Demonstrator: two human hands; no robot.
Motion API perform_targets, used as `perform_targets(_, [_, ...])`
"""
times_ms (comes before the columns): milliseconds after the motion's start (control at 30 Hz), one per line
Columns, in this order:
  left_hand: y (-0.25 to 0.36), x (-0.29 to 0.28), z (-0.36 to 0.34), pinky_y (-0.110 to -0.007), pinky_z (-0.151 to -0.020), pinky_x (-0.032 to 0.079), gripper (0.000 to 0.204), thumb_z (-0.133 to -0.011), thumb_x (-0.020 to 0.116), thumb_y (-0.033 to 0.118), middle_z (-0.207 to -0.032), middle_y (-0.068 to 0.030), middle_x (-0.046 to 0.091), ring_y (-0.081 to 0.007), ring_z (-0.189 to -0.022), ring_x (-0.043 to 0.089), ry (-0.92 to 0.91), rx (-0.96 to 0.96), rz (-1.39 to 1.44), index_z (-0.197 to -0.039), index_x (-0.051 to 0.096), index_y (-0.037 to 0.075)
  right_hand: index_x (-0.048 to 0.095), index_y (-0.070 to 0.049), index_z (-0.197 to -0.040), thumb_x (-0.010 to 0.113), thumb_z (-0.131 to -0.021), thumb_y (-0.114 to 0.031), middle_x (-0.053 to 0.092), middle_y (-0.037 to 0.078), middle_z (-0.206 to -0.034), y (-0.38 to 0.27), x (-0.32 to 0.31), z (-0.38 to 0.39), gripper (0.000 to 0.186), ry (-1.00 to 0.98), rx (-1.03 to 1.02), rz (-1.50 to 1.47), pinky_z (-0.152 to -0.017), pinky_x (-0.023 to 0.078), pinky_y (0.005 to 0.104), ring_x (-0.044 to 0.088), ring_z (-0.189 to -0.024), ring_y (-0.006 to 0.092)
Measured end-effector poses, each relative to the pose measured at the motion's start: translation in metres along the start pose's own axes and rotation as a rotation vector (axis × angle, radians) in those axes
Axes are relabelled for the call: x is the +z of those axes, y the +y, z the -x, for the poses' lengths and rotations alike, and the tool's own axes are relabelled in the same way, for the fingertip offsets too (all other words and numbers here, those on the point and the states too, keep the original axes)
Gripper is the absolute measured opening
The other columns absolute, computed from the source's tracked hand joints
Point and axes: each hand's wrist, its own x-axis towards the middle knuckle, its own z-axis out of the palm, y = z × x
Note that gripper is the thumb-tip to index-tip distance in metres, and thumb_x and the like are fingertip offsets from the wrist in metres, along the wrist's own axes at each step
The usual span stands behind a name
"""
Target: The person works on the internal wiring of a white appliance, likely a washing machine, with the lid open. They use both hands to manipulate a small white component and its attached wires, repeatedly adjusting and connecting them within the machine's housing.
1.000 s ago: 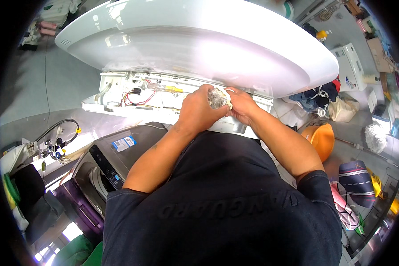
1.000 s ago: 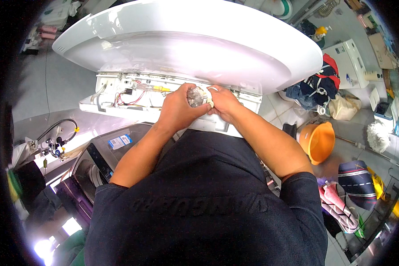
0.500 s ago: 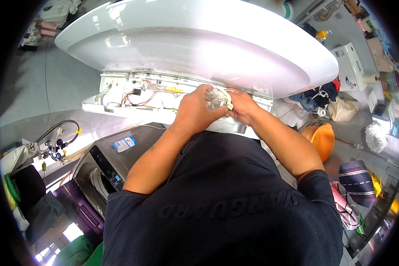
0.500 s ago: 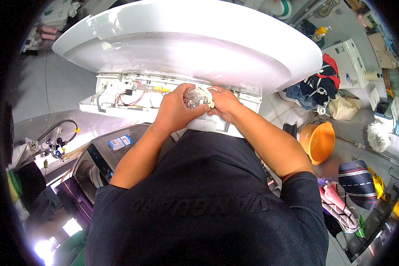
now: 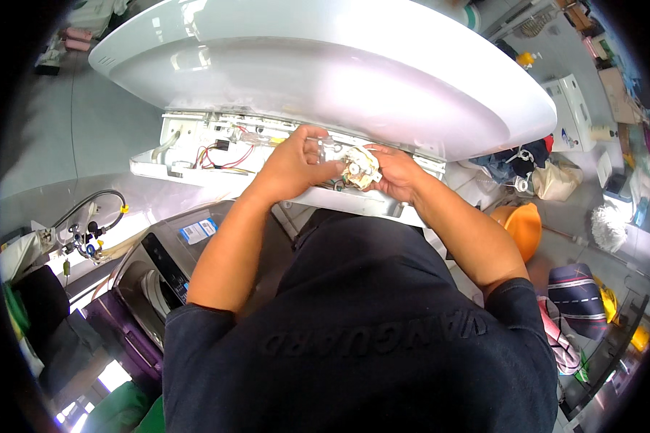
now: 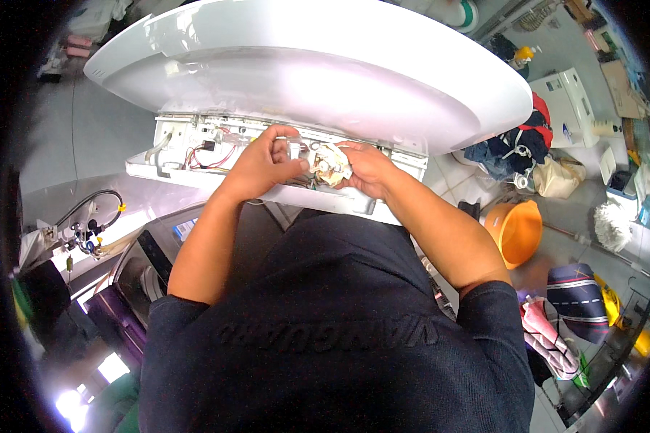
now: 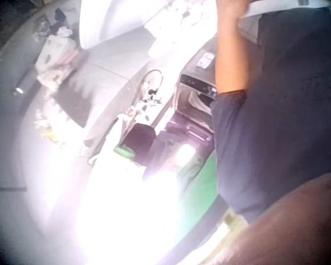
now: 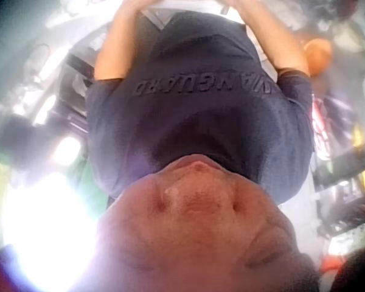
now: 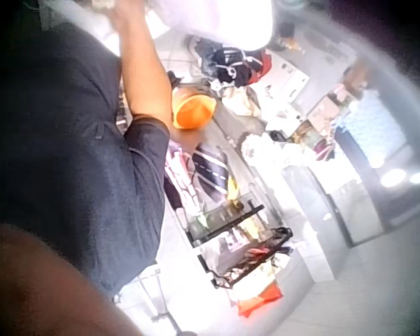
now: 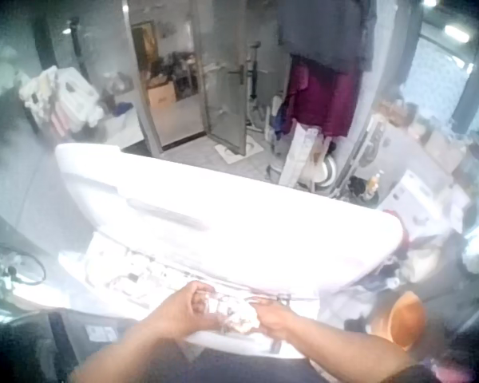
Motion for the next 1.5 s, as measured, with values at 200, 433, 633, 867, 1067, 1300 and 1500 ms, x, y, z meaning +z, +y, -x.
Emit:
perform_targets(200, [-0.018, -0.047, -0.01, -0.025, -0.084, 0.048, 0.066, -0.082, 0.071, 0.019, -0.106, -0.0105, 0.067, -0.0124, -0.092, 0.062, 0.052, 0.041, -0.19, -0.142, 0.05, 0.003, 0.055, -0.001, -0.123, 0.05, -0.103, -0.014, 0.068, 0.014, -0.109, 0.003, -0.002, -0.004, 0.025, -0.015, 0.038, -0.008, -0.068, 0.061, 0.035, 0.071, -0.089, 0.0224])
perform_targets(433, [-0.028, -0.074, -0.023, -0.037, -0.092, 0.056, 0.048, -0.097, 0.052, 0.022, -0.12, -0.0188, 0.063, -0.0263, -0.104, 0.067, -0.103, -0.184, 0.376, -0.137, 0.05, -0.003, 0.054, -0.002, -0.126, 0.048, -0.103, -0.014, 0.067, 0.013, -0.109, 0.009, -0.017, -0.013, 0.026, -0.072, 0.033, -0.007, -0.071, 0.061, 0.0349, 0.07, -0.088, 0.0209])
perform_targets(633, [-0.039, -0.088, -0.029, -0.039, -0.09, 0.059, 0.046, -0.101, 0.05, 0.03, -0.12, -0.0207, 0.063, -0.0332, -0.102, 0.069, -0.165, -0.248, 0.56, -0.131, 0.053, -0.005, 0.054, -0.004, -0.127, 0.047, -0.104, -0.015, 0.068, 0.013, -0.11, 0.007, -0.013, -0.009, 0.027, -0.081, 0.046, -0.025, -0.069, 0.062, 0.033, 0.071, -0.088, 0.0203])
perform_targets(867, [-0.045, -0.087, -0.035, -0.034, -0.085, 0.058, 0.042, -0.097, 0.057, 0.028, -0.111, -0.0132, 0.067, -0.0227, -0.096, 0.069, -0.12, -0.269, 0.564, -0.128, 0.059, 0.0, 0.054, -0.003, -0.128, 0.047, -0.104, -0.015, 0.068, 0.013, -0.109, 0.007, -0.014, -0.008, 0.028, -0.071, 0.043, 0.006, -0.069, 0.062, 0.0324, 0.071, -0.089, 0.0198])
perform_targets(1067, [-0.043, -0.077, -0.036, -0.037, -0.101, 0.048, 0.045, -0.098, 0.058, 0.028, -0.122, -0.0134, 0.064, -0.0208, -0.116, 0.06, -0.13, -0.176, 0.035, -0.139, 0.054, 0.007, 0.056, -0.003, -0.126, 0.048, -0.104, -0.016, 0.068, 0.013, -0.109, 0.009, -0.017, -0.009, 0.027, -0.09, 0.026, 0.015, -0.069, 0.062, 0.0321, 0.071, -0.089, 0.0195])
perform_targets(1300, [-0.037, -0.05, -0.006, -0.04, -0.108, 0.041, 0.05, -0.088, 0.069, 0.018, -0.133, -0.0207, 0.058, -0.0357, -0.125, 0.054, 0.159, 0.412, -0.577, -0.136, 0.058, 0.009, 0.057, -0.004, -0.126, 0.048, -0.104, -0.016, 0.068, 0.013, -0.111, 0.006, -0.012, -0.006, 0.026, -0.108, 0.022, 0.019, -0.072, 0.062, 0.032, 0.071, -0.09, 0.0192])
perform_targets(1500, [-0.03, -0.044, -0.002, -0.041, -0.108, 0.041, 0.06, -0.079, 0.075, 0.01, -0.131, -0.0198, 0.052, -0.0372, -0.125, 0.05, 0.291, 0.364, -0.627, -0.136, 0.054, 0.007, 0.056, -0.004, -0.126, 0.047, -0.105, -0.016, 0.068, 0.013, -0.111, 0.008, -0.012, -0.009, 0.026, -0.072, 0.024, 0.023, -0.074, 0.062, 0.0331, 0.071, -0.091, 0.0197])
